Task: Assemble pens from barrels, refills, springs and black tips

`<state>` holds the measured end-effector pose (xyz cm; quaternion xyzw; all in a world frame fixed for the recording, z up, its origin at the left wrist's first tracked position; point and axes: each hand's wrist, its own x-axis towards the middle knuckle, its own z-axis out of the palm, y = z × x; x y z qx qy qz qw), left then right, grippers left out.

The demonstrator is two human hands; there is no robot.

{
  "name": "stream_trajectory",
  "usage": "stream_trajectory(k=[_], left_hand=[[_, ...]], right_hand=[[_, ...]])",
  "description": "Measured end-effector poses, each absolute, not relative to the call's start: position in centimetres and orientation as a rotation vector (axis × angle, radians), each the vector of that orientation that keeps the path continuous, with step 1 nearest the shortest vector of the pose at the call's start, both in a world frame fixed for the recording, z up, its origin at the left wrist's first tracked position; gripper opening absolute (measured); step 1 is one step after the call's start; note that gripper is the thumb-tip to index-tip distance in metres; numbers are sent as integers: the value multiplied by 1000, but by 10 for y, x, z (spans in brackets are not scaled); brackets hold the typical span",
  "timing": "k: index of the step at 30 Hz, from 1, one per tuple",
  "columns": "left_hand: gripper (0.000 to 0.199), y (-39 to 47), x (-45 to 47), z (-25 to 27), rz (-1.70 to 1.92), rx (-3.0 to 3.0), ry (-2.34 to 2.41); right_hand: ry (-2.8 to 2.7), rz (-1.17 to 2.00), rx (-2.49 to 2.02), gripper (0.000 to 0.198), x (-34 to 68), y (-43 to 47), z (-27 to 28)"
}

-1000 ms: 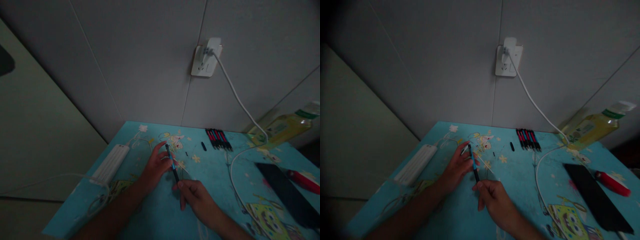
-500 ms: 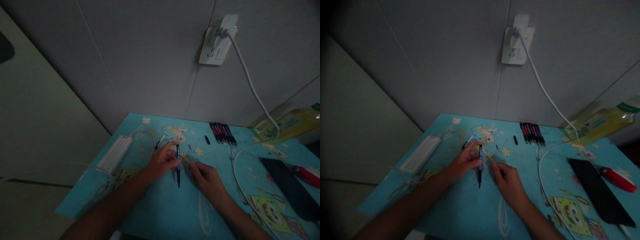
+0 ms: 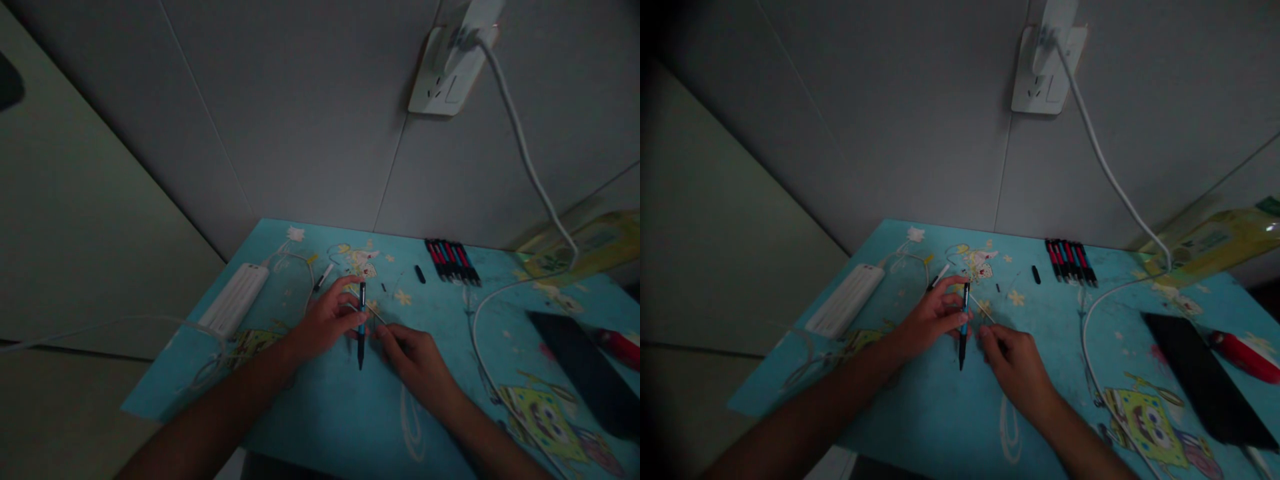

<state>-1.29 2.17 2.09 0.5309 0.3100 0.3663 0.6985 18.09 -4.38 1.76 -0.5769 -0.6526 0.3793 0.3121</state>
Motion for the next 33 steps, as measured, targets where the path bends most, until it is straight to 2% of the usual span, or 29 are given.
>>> stream_trajectory(k=[15,20,23,27,30,33], left_hand=[[54,21,-12,21,836,1163,668],[68,21,-10,23,925,1122,651],[77,20,-9,24,961,1127,649],[80,19,-8,22,1008,1225,663],[74,20,-9,17,1099,1397,774],[48,25,-11,12,1123,1621,884]], right_hand=[[-1768,1004,-1523,45,177,-46,19],[-1818,1010,-1450,43,175,-47,22],[-1839,1003,-1400,34,172,-47,25],[-1853,942,-1435,28,169,-47,26],[-1864,818,-1509,30,175,-41,27],[-1903,519,-1732,34,197,-24,32]])
